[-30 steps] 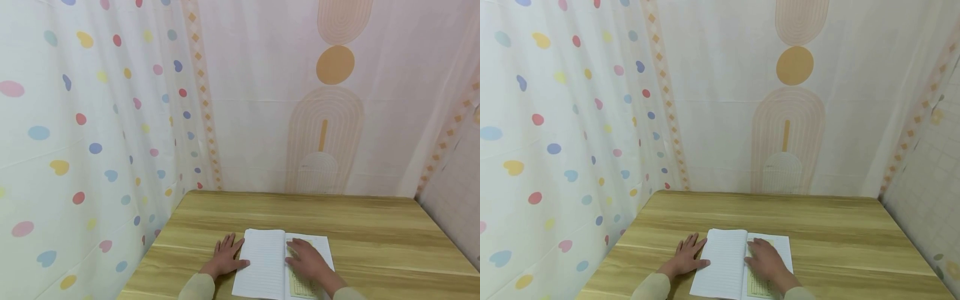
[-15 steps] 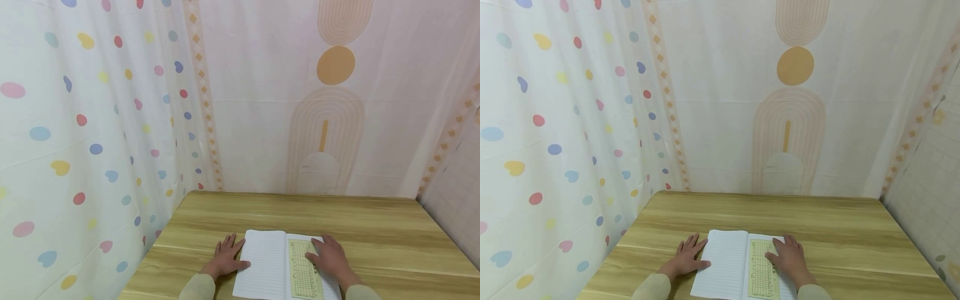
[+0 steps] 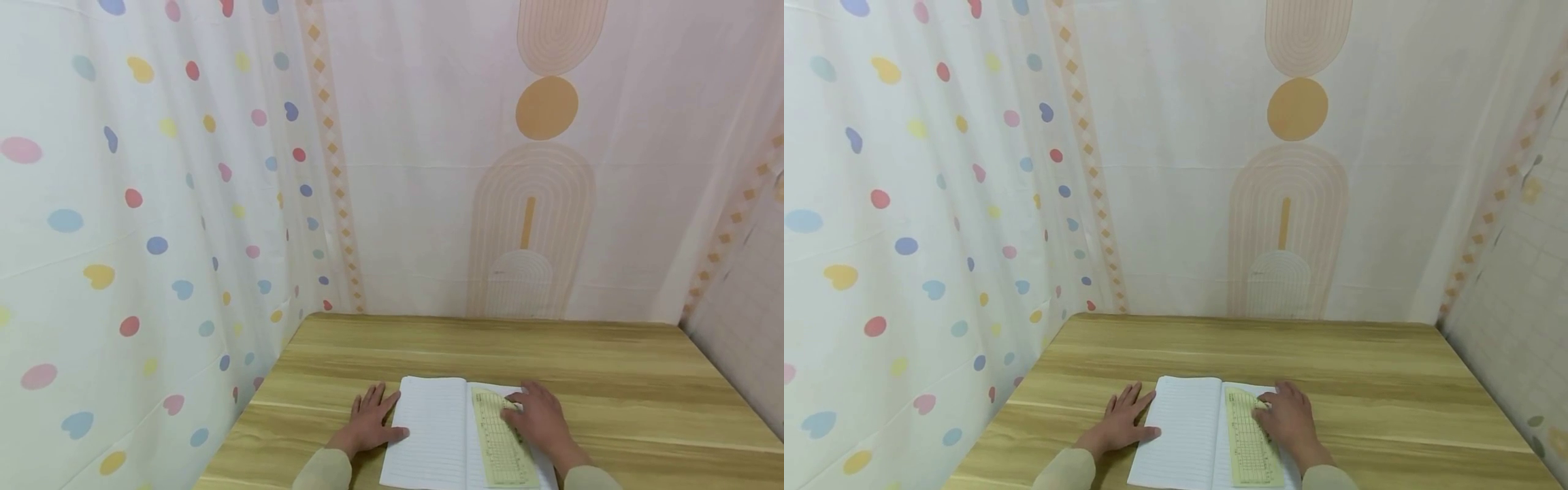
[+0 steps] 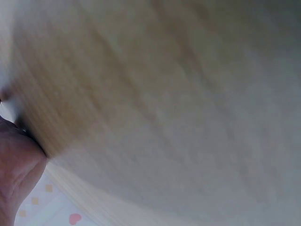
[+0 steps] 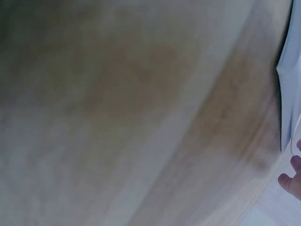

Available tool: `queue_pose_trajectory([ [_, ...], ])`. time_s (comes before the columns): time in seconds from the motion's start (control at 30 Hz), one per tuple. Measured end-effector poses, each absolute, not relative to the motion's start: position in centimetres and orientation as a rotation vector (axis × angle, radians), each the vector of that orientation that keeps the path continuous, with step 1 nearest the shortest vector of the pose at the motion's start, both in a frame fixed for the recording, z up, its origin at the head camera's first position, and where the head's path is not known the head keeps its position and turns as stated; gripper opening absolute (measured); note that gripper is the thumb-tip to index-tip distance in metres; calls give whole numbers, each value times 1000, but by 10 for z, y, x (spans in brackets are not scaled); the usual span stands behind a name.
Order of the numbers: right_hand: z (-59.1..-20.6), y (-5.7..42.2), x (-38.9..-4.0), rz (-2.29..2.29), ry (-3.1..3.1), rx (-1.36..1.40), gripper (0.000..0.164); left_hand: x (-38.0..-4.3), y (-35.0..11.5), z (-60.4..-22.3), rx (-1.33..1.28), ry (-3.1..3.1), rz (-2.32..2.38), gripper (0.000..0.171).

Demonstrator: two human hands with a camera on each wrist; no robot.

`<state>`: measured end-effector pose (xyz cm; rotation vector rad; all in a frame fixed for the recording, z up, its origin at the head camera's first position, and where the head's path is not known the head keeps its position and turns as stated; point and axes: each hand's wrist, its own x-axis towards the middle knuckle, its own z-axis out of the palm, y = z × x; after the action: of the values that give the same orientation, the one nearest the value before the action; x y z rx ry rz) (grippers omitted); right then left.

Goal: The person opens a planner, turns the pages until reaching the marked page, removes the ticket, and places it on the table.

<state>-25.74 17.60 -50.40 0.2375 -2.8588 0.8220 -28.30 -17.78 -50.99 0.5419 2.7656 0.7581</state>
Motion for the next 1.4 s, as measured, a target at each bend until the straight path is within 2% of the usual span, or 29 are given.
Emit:
queue_pose_trajectory([
  [0.13,-500,178,-259,889,-2786,200,28,-282,-178,-510,538,2760,777,82],
  [0.47,-492,208,-270,1361,-2764,-7,49,-282,-177,-509,539,2758,772,82],
  [1.03,-482,295,-260,1211,-2913,-142,69,-280,-175,-506,543,2761,739,82],
  [1.4,-481,312,-255,980,-2958,-95,68,-280,-177,-508,551,2756,758,83],
])
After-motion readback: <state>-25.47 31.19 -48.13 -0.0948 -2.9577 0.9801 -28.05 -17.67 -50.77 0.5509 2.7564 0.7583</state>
